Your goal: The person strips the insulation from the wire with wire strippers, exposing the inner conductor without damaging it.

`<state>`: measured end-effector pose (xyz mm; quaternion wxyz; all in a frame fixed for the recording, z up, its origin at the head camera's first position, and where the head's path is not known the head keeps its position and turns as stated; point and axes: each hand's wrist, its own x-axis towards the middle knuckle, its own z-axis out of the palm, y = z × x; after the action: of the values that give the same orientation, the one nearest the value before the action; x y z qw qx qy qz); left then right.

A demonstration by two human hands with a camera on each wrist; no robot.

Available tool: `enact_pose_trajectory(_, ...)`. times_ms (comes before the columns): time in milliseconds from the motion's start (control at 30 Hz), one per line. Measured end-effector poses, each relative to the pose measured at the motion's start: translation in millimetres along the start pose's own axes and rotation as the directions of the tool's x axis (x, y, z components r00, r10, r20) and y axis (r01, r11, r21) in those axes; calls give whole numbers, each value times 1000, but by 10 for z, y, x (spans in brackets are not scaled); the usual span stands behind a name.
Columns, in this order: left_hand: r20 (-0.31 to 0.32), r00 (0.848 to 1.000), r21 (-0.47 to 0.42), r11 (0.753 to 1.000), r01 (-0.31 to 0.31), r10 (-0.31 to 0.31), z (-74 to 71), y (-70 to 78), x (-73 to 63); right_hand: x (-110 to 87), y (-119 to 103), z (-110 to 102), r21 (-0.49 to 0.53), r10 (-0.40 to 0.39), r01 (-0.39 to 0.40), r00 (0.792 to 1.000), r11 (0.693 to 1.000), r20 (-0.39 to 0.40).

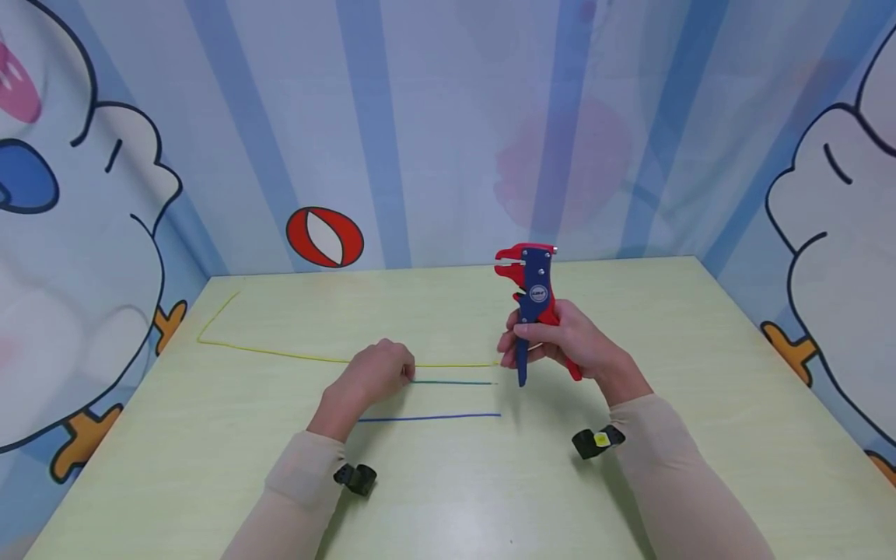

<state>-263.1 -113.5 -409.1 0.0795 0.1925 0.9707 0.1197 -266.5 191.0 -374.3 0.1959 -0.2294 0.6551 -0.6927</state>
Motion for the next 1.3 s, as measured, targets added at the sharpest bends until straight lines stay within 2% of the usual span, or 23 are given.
enact_pose_trajectory(767, -4, 999, 34, 999, -34, 34, -17, -32, -21, 8, 8, -4, -4, 11, -11, 1000, 1000, 0)
enact_pose_trajectory(1300, 46, 999, 5, 1000, -23, 22, -46, -35, -26, 0, 3, -3, -8, 14, -14, 1000, 1000, -2)
